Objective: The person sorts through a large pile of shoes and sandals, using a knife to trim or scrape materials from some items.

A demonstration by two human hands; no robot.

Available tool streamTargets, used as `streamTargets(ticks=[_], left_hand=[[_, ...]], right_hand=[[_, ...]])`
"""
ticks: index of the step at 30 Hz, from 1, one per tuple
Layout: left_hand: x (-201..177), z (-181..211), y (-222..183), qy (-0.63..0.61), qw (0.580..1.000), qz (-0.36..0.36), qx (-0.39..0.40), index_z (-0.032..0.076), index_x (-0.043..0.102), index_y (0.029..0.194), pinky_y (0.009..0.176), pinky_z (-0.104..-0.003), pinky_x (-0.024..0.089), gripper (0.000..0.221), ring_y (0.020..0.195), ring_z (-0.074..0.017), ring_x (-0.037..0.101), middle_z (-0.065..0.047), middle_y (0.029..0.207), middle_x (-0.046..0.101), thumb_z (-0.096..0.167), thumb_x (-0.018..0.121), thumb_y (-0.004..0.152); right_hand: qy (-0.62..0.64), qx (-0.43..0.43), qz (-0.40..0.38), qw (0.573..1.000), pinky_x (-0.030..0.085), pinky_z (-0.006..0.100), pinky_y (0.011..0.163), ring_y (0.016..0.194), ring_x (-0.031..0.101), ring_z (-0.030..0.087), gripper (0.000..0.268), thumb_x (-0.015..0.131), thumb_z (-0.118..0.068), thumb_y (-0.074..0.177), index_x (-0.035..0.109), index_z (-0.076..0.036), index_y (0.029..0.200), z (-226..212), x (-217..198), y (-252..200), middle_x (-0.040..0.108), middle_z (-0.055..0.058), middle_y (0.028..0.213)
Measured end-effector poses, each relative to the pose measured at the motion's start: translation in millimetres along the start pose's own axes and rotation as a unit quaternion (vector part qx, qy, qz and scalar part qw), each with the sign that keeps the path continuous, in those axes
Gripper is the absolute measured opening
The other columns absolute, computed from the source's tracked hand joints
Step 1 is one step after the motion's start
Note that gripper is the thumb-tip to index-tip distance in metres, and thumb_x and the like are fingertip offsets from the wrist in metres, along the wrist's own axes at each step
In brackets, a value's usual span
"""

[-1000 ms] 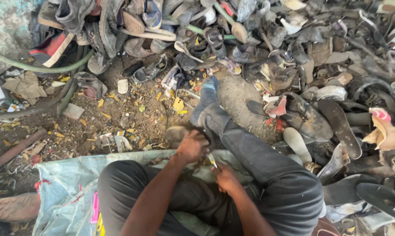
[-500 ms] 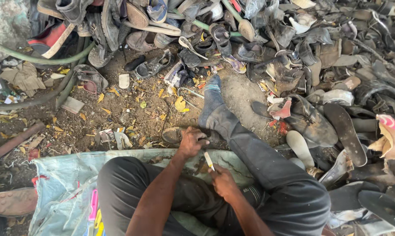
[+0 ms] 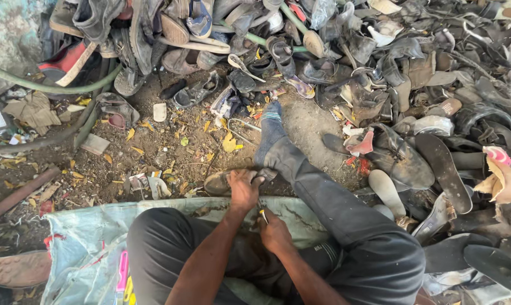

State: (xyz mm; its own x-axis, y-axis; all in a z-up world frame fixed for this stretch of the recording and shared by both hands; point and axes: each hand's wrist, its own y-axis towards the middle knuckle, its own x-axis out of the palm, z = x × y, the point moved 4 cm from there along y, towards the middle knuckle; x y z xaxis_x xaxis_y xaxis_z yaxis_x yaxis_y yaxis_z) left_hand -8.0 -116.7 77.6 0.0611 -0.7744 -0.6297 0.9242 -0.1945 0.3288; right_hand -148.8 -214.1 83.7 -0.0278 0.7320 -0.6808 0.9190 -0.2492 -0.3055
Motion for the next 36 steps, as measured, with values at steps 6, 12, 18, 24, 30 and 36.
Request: streamTargets(ticks=[6, 12, 18, 24, 30, 36], left_hand=[[-4.6, 5.9, -10.2, 0.134, 0.990, 0.028, 0.037, 0.006, 0.074, 0.102, 0.106, -0.062, 0.033, 0.030, 0.108, -0.0382, 0.055, -0.017, 0.107, 0.066, 0.033, 0.066, 0.093], [10.2, -49.4, -3.5, -0.152, 0.982, 0.065, -0.087, 0.006, 0.074, 0.094, 0.086, -0.047, 0.052, 0.020, 0.091, -0.0327, 0.067, -0.014, 0.093, 0.072, 0.023, 0.078, 0.084], [12.9, -47.0, -8.1, -0.248, 0.954, 0.112, -0.128, 0.006, 0.071, 0.095, 0.085, -0.044, 0.055, 0.021, 0.089, -0.0304, 0.070, -0.012, 0.093, 0.073, 0.025, 0.076, 0.089], [-25.5, -19.9, 24.7, 0.155, 0.955, -0.233, 0.097, 0.009, 0.078, 0.097, 0.102, -0.058, 0.038, 0.035, 0.124, -0.0388, 0.050, -0.013, 0.128, 0.066, 0.037, 0.083, 0.077], [-25.4, -47.8, 48.0, 0.128, 0.974, -0.176, 0.058, 0.009, 0.078, 0.099, 0.107, -0.051, 0.041, 0.030, 0.122, -0.0324, 0.055, -0.006, 0.136, 0.066, 0.034, 0.080, 0.082], [-5.1, -80.4, 50.0, 0.022, 0.988, -0.148, 0.047, 0.007, 0.080, 0.097, 0.110, -0.041, 0.043, 0.035, 0.122, -0.0310, 0.061, -0.012, 0.119, 0.074, 0.036, 0.084, 0.076]], right_hand=[[-0.036, 0.027, -0.010, 0.999, 0.048, 0.059, 0.084, 0.102, 0.063, 0.050, 0.032, 0.059, -0.028, 0.097, 0.059, -0.014, 0.126, -20.9, -6.0, -3.7, 0.070, 0.026, 0.105], [-0.043, -0.002, -0.003, 0.999, 0.048, 0.059, 0.083, 0.100, 0.064, 0.049, 0.036, 0.059, -0.026, 0.094, 0.059, -0.014, 0.128, -13.6, -0.4, 7.4, 0.070, 0.026, 0.104], [-0.022, -0.019, -0.005, 1.000, 0.050, 0.057, 0.081, 0.098, 0.066, 0.048, 0.024, 0.054, -0.025, 0.101, 0.065, -0.009, 0.115, 10.6, 17.5, 19.9, 0.072, 0.027, 0.098], [0.055, -0.005, -0.032, 0.998, 0.051, 0.053, 0.077, 0.090, 0.068, 0.046, 0.034, 0.060, -0.026, 0.097, 0.064, -0.008, 0.125, 7.7, 2.0, 22.6, 0.070, 0.027, 0.092], [0.094, 0.118, -0.081, 0.985, 0.051, 0.051, 0.082, 0.093, 0.070, 0.045, 0.041, 0.057, -0.031, 0.099, 0.060, -0.013, 0.136, 1.1, 1.5, 34.6, 0.070, 0.029, 0.097], [0.091, -0.020, -0.012, 0.996, 0.052, 0.046, 0.080, 0.092, 0.070, 0.039, 0.033, 0.062, -0.025, 0.097, 0.067, -0.010, 0.126, -4.8, 6.7, 63.6, 0.072, 0.025, 0.100]])
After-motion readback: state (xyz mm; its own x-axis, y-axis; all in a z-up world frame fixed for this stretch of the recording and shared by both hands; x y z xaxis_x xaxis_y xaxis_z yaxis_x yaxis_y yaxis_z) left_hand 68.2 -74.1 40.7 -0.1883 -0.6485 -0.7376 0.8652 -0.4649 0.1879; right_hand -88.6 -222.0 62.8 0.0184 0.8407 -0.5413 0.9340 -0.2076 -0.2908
